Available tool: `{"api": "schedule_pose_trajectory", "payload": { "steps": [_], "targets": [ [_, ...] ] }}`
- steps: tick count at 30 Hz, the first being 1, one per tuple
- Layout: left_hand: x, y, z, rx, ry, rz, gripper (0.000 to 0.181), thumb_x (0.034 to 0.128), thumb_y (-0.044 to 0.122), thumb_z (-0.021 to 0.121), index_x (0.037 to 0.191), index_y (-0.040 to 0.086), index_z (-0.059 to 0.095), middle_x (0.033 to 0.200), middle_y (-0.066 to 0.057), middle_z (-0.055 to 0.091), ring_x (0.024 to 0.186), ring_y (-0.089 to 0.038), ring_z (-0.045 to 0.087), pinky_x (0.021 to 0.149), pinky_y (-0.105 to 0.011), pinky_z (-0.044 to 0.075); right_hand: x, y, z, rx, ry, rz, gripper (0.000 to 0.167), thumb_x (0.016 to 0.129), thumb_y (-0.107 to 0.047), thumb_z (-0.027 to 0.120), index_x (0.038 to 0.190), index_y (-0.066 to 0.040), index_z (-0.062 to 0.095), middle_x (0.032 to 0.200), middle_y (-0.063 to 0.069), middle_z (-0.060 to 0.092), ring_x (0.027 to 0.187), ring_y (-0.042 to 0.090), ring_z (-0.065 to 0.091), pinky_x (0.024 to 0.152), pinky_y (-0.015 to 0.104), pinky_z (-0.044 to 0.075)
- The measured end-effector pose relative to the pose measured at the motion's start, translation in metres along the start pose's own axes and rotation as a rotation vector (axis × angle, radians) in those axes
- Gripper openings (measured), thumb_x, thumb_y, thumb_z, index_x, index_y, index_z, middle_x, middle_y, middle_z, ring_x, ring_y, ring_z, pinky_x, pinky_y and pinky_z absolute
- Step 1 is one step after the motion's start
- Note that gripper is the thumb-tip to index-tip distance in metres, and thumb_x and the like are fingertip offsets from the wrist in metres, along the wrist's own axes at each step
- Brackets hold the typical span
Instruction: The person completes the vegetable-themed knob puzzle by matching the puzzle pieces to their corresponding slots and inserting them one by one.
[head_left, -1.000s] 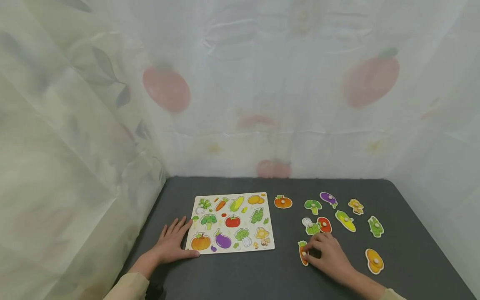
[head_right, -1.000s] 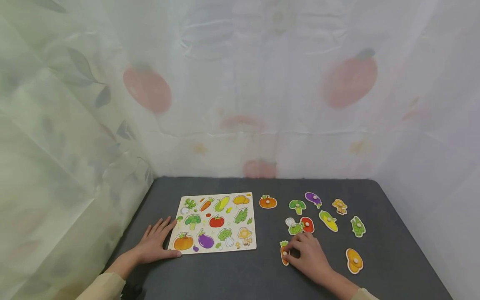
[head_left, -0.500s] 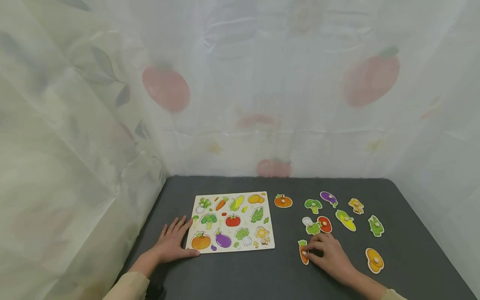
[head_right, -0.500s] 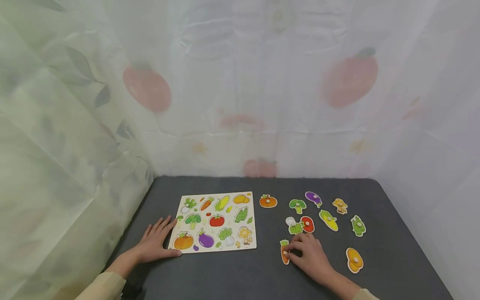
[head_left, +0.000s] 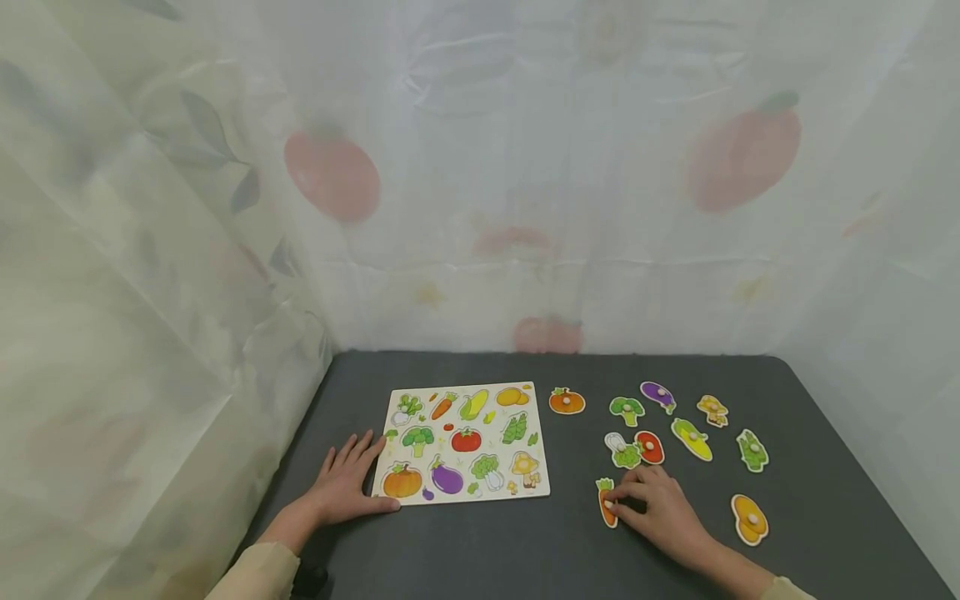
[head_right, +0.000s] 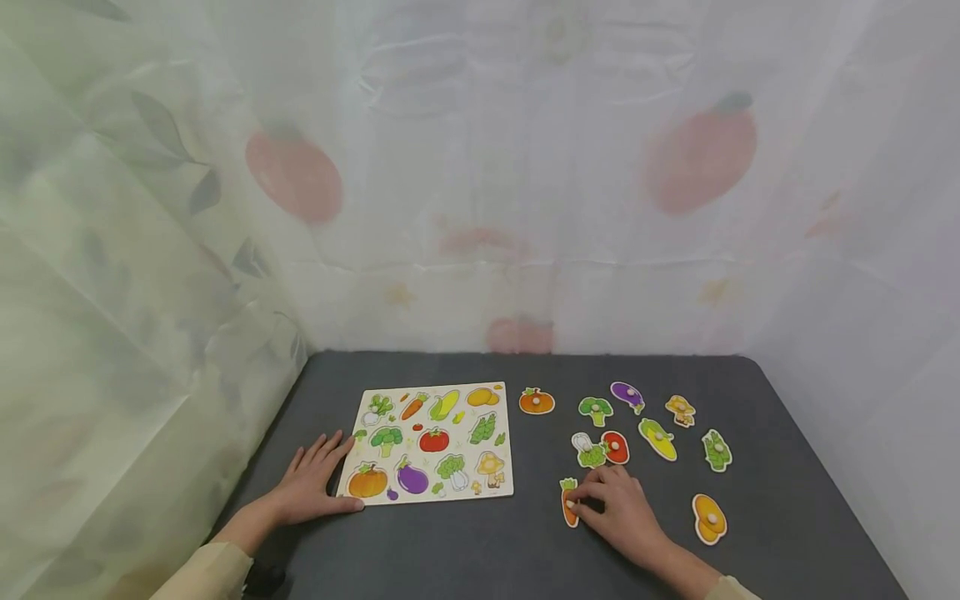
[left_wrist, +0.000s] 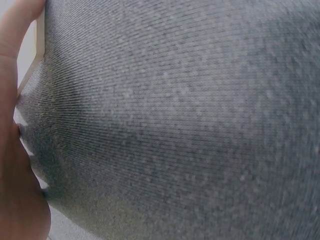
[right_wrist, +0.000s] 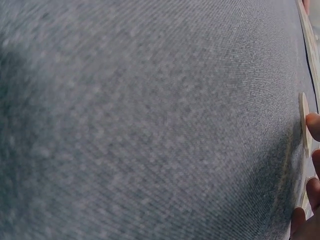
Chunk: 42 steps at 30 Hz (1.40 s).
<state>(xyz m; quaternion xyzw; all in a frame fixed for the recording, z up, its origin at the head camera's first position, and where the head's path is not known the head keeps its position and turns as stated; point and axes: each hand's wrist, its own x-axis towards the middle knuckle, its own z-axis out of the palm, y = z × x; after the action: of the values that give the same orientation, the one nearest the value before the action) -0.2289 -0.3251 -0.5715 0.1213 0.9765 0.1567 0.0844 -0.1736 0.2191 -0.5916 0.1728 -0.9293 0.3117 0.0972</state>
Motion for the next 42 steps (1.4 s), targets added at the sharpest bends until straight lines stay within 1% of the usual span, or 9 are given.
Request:
{"api": "schedule_pose_trajectory", "payload": {
  "steps": [9, 12, 16, 21, 24, 30, 33, 37, 42],
  "targets": [
    [0.0013, 0.0004, -0.0002, 0.007, -0.004, 0.002, 0.123, 0.0718, 0.083, 0.069, 0.163, 0.012, 0.029, 0.167, -0.022, 0.021, 0.151, -0.050, 0.013, 0.115, -0.075, 0.005, 0.0001, -0.0017, -0.0017, -0.013, -0.022, -0.008, 0.024, 0.078, -0.021, 0.090, 0.088, -0.040, 0.080, 0.088, -0.026, 0.050, 0.088, 0.003, 0.043, 0.075, 0.037, 0.037],
    [0.0021, 0.0004, -0.0004, 0.008, -0.005, 0.003, 0.123, 0.0719, 0.084, 0.069, 0.163, 0.012, 0.028, 0.167, -0.021, 0.021, 0.152, -0.049, 0.013, 0.115, -0.075, 0.005, -0.0003, -0.0015, -0.0024, -0.021, -0.010, -0.031, 0.024, 0.078, -0.020, 0.091, 0.088, -0.039, 0.080, 0.088, -0.026, 0.050, 0.086, 0.002, 0.043, 0.075, 0.037, 0.036],
    [0.0028, -0.0002, -0.0008, 0.007, -0.006, 0.002, 0.124, 0.0717, 0.084, 0.068, 0.164, 0.012, 0.028, 0.167, -0.021, 0.021, 0.152, -0.049, 0.012, 0.115, -0.075, 0.004, 0.0006, -0.0001, -0.0026, -0.039, -0.002, -0.066, 0.025, 0.078, -0.021, 0.091, 0.088, -0.041, 0.079, 0.088, -0.028, 0.050, 0.086, 0.001, 0.043, 0.077, 0.038, 0.037],
    [0.0039, -0.0021, -0.0007, 0.015, -0.006, 0.006, 0.124, 0.0716, 0.086, 0.067, 0.164, 0.013, 0.027, 0.167, -0.021, 0.020, 0.152, -0.049, 0.012, 0.115, -0.075, 0.004, 0.0029, 0.0004, -0.0039, -0.061, -0.010, -0.110, 0.024, 0.080, -0.023, 0.089, 0.088, -0.042, 0.077, 0.088, -0.027, 0.049, 0.087, 0.001, 0.044, 0.077, 0.039, 0.037],
    [0.0042, -0.0025, -0.0006, 0.015, -0.003, 0.009, 0.124, 0.0716, 0.086, 0.067, 0.164, 0.012, 0.027, 0.167, -0.021, 0.020, 0.152, -0.049, 0.012, 0.115, -0.075, 0.004, 0.0042, 0.0004, -0.0047, -0.067, -0.024, -0.120, 0.023, 0.081, -0.023, 0.088, 0.088, -0.042, 0.076, 0.088, -0.027, 0.050, 0.087, 0.002, 0.045, 0.077, 0.040, 0.037],
    [0.0038, -0.0032, 0.0002, 0.019, 0.002, 0.013, 0.124, 0.0716, 0.086, 0.067, 0.164, 0.012, 0.028, 0.167, -0.021, 0.021, 0.152, -0.049, 0.012, 0.115, -0.075, 0.005, 0.0063, 0.0002, -0.0048, -0.061, -0.054, -0.083, 0.022, 0.082, -0.025, 0.088, 0.087, -0.042, 0.076, 0.087, -0.027, 0.050, 0.087, 0.003, 0.045, 0.077, 0.040, 0.037],
    [0.0034, -0.0036, 0.0006, 0.021, 0.003, 0.014, 0.124, 0.0719, 0.085, 0.068, 0.163, 0.011, 0.028, 0.167, -0.021, 0.021, 0.152, -0.049, 0.012, 0.115, -0.075, 0.005, 0.0064, -0.0002, -0.0039, -0.052, -0.060, -0.047, 0.021, 0.081, -0.026, 0.088, 0.085, -0.043, 0.076, 0.086, -0.027, 0.051, 0.087, 0.002, 0.044, 0.077, 0.038, 0.037],
    [0.0027, -0.0031, 0.0003, 0.022, 0.006, 0.015, 0.124, 0.0719, 0.085, 0.068, 0.163, 0.011, 0.029, 0.166, -0.022, 0.022, 0.151, -0.049, 0.013, 0.115, -0.075, 0.006, 0.0057, -0.0010, -0.0035, -0.044, -0.061, -0.019, 0.020, 0.081, -0.028, 0.089, 0.084, -0.043, 0.076, 0.086, -0.027, 0.052, 0.085, 0.001, 0.043, 0.076, 0.035, 0.036],
    [0.0016, -0.0020, 0.0001, 0.019, 0.006, 0.012, 0.124, 0.0717, 0.085, 0.068, 0.163, 0.011, 0.029, 0.166, -0.022, 0.023, 0.151, -0.050, 0.014, 0.114, -0.075, 0.006, 0.0032, -0.0017, -0.0040, -0.043, -0.046, -0.041, 0.019, 0.082, -0.027, 0.088, 0.087, -0.042, 0.078, 0.086, -0.026, 0.051, 0.084, 0.002, 0.042, 0.073, 0.034, 0.035]
  ]
}}
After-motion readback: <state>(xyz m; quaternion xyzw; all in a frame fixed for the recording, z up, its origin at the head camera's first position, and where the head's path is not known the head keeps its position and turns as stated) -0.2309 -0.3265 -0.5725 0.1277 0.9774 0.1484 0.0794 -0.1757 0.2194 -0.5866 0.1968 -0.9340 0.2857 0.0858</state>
